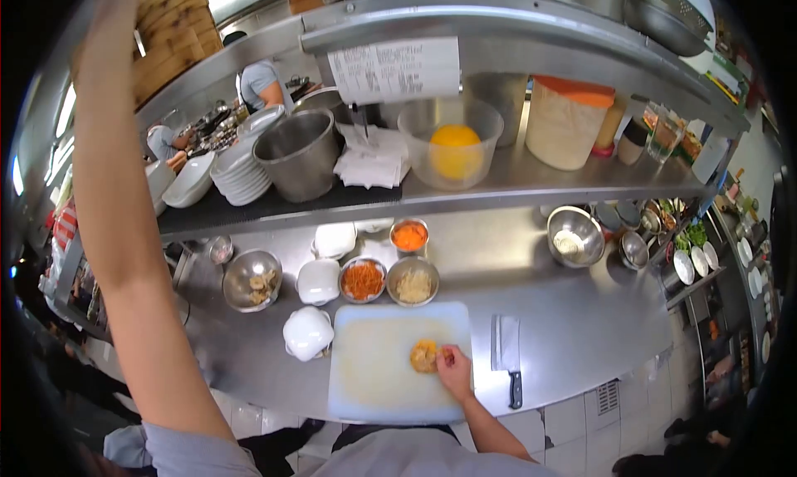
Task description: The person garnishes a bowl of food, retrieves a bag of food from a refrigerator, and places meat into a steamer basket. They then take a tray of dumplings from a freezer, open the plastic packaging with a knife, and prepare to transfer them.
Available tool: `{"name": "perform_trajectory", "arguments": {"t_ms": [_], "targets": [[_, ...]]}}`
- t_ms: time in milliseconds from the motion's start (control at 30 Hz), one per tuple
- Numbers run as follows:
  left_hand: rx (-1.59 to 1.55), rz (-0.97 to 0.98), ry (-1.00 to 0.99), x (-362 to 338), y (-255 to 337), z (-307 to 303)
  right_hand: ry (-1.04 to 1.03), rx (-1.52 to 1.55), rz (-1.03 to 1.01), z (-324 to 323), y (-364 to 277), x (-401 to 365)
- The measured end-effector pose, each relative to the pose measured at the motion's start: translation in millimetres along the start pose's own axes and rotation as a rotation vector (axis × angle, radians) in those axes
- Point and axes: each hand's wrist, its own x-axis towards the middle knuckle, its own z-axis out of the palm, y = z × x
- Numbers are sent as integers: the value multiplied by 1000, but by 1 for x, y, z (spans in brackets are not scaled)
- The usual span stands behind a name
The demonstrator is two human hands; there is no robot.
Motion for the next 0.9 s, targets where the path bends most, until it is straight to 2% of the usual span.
{"name": "perform_trajectory", "arguments": {"t_ms": [67, 133, 167, 267, 300, 333, 367, 467, 533, 600, 733, 767, 833, 900], "targets": [[-42, -63, -40, -23, 29, -44, 0, -2, 16, -1, -1, -2], [-85, -138, -71, -70, 60, -90, -13, 72, 65, 5, 17, -2], [-95, -188, -66, -101, 76, -117, -11, 56, 60, -1, 2, 1], [-114, -384, 32, -219, 127, -200, -69, 225, 166, -2, 7, 11], [-97, -485, 53, -261, 128, -246, -89, 253, 186, 0, 14, 14], [-72, -436, -50, -306, 133, -273, -102, 245, 201, -1, 15, 17], [60, -567, 74, -355, 157, -282, -132, 269, 246, -3, 14, 18], [190, -793, 51, -485, 192, -344, -187, 285, 322, -6, 6, 18], [447, -810, -151, -529, 222, -333, -177, 258, 322, -9, 6, 20], [253, -805, -179, -546, 239, -296, -189, 228, 323, -12, 2, 21], [522, -741, -485, -631, 232, -303, -128, 236, 335, -17, -8, 26], [524, -746, -477, -647, 229, -299, -113, 239, 340, -20, -8, 26], [354, -1085, -491, -669, 224, -289, -96, 231, 336, -29, -5, 29], [347, -1153, -474, -677, 224, -289, -156, 139, 433, -36, 1, 28]]}}
